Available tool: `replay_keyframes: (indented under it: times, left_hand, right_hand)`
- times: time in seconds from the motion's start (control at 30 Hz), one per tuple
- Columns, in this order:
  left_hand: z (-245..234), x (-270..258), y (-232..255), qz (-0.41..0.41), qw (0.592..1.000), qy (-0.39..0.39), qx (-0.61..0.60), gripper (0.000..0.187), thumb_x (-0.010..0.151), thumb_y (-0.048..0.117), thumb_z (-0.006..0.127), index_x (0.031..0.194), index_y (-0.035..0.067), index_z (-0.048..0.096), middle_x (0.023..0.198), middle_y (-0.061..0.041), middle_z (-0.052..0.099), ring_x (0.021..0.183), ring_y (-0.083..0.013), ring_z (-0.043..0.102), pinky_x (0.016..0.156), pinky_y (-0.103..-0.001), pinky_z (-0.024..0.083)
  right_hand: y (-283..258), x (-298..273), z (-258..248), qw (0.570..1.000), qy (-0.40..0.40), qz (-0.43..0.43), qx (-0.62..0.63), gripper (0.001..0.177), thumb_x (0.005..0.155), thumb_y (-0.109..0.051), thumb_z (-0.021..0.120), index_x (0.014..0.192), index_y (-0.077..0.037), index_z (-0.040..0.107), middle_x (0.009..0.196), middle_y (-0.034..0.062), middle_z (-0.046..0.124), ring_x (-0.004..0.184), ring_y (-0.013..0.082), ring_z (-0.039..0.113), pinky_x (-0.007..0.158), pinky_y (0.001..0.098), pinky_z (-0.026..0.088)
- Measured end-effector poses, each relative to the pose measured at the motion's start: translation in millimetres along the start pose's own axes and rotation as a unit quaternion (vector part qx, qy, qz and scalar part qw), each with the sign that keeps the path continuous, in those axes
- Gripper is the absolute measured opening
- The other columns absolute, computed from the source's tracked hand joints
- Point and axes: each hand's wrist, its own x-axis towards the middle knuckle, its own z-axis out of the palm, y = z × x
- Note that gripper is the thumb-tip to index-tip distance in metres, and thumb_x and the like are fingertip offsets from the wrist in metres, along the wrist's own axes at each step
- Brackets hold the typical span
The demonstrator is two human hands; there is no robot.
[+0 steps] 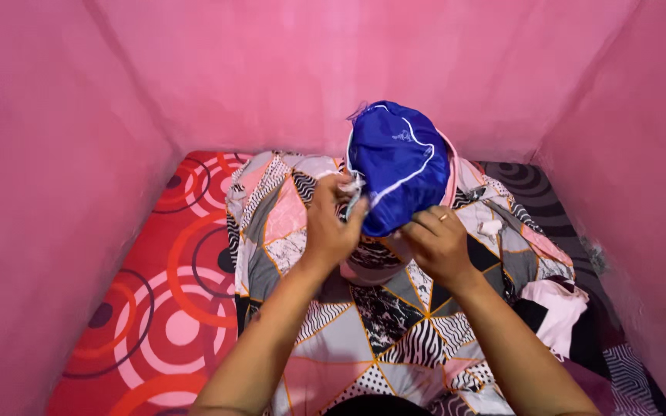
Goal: The person places a blue cylindrical pillow on a patterned bedsheet, then wraps it with a patchwork fabric. They tuck the fabric around the pillow, pull the drawstrings to tighten the bundle, and tie the strings to secure it.
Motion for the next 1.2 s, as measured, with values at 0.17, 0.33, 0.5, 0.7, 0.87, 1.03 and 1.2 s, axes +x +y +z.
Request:
replay_keyframes:
  times: [0.17, 0.33, 0.5, 0.7, 0.87, 1.03, 1.2]
  left_hand:
    - [-6.2, -5.1, 9.6, 0.202, 0.949, -0.16, 0.178, 0.047, 0.083, 0.031, 0.081, 0.12, 0.006, 0.068, 0.132, -0.021, 0.06, 0.127, -0.0376, 0.056, 0.108, -0.052, 0.044]
    - [-1.8, 1.0, 8.6, 0.202, 0.911, -0.196, 0.302, 0.046, 0.061, 0.026, 0.079, 0.103, 0.007, 0.076, 0.126, -0.014, 0.063, 0.121, -0.0324, 0.054, 0.103, -0.055, 0.036]
    - [-5.0, 5.8, 4.8, 0.275, 0.878, -0.193, 0.342, 0.019, 0.071, 0.019, 0.078, 0.089, 0.014, 0.075, 0.104, -0.002, 0.067, 0.107, -0.0243, 0.06, 0.102, -0.054, 0.04]
    - [-8.5, 34.6, 12.6, 0.311, 0.857, -0.138, 0.388, 0.01, 0.078, 0.015, 0.075, 0.088, 0.015, 0.072, 0.086, 0.001, 0.067, 0.097, -0.0212, 0.062, 0.093, -0.051, 0.042]
    - [-29.3, 70.4, 36.4, 0.318, 0.891, -0.108, 0.306, 0.01, 0.083, 0.02, 0.076, 0.089, 0.016, 0.07, 0.088, 0.002, 0.065, 0.097, -0.0214, 0.061, 0.095, -0.048, 0.044]
    - [-56.2, 103.7, 49.3, 0.304, 0.887, -0.184, 0.295, 0.031, 0.083, 0.032, 0.082, 0.075, 0.011, 0.061, 0.079, -0.002, 0.059, 0.088, -0.026, 0.056, 0.087, -0.046, 0.042]
    - [-60.9, 101.5, 57.4, 0.307, 0.915, -0.174, 0.193, 0.023, 0.082, 0.021, 0.08, 0.08, 0.008, 0.062, 0.078, -0.005, 0.054, 0.084, -0.0278, 0.055, 0.081, -0.043, 0.042]
  right_hand:
    - [-3.7, 16.6, -10.0, 0.999, -0.017, 0.036, 0.02, 0.021, 0.075, -0.007, 0.076, 0.093, -0.006, 0.066, 0.082, 0.0072, 0.061, 0.07, 0.0286, 0.059, 0.065, 0.0421, 0.045]
    - [-6.5, 15.6, -14.9, 0.998, -0.044, -0.045, 0.024, 0.028, 0.076, -0.023, 0.085, 0.091, -0.008, 0.068, 0.069, 0.0042, 0.058, 0.056, 0.0234, 0.057, 0.052, 0.039, 0.042]
    - [4.6, 19.3, -13.2, 0.998, -0.047, -0.021, 0.031, 0.036, 0.073, -0.034, 0.084, 0.097, -0.011, 0.068, 0.074, 0.0026, 0.066, 0.058, 0.0229, 0.061, 0.053, 0.0378, 0.045]
    - [23.6, 60.1, -13.3, 0.993, -0.065, -0.049, -0.087, 0.024, 0.073, -0.026, 0.083, 0.088, -0.014, 0.07, 0.069, 0.0037, 0.063, 0.06, 0.0261, 0.062, 0.054, 0.0407, 0.046]
    - [14.2, 89.0, -39.8, 0.995, 0.057, -0.041, -0.065, 0.022, 0.077, -0.025, 0.087, 0.086, -0.01, 0.074, 0.07, 0.0052, 0.063, 0.058, 0.0271, 0.059, 0.054, 0.0415, 0.044]
    - [10.6, 103.4, -51.7, 0.999, 0.013, 0.046, 0.013, 0.021, 0.085, -0.019, 0.089, 0.083, -0.007, 0.072, 0.069, 0.0072, 0.061, 0.06, 0.0229, 0.06, 0.057, 0.0368, 0.044]
    - [27.8, 93.9, -53.1, 0.969, -0.001, 0.14, 0.205, 0.015, 0.088, -0.014, 0.084, 0.094, -0.007, 0.073, 0.075, 0.0028, 0.067, 0.067, 0.0109, 0.062, 0.059, 0.0265, 0.047]
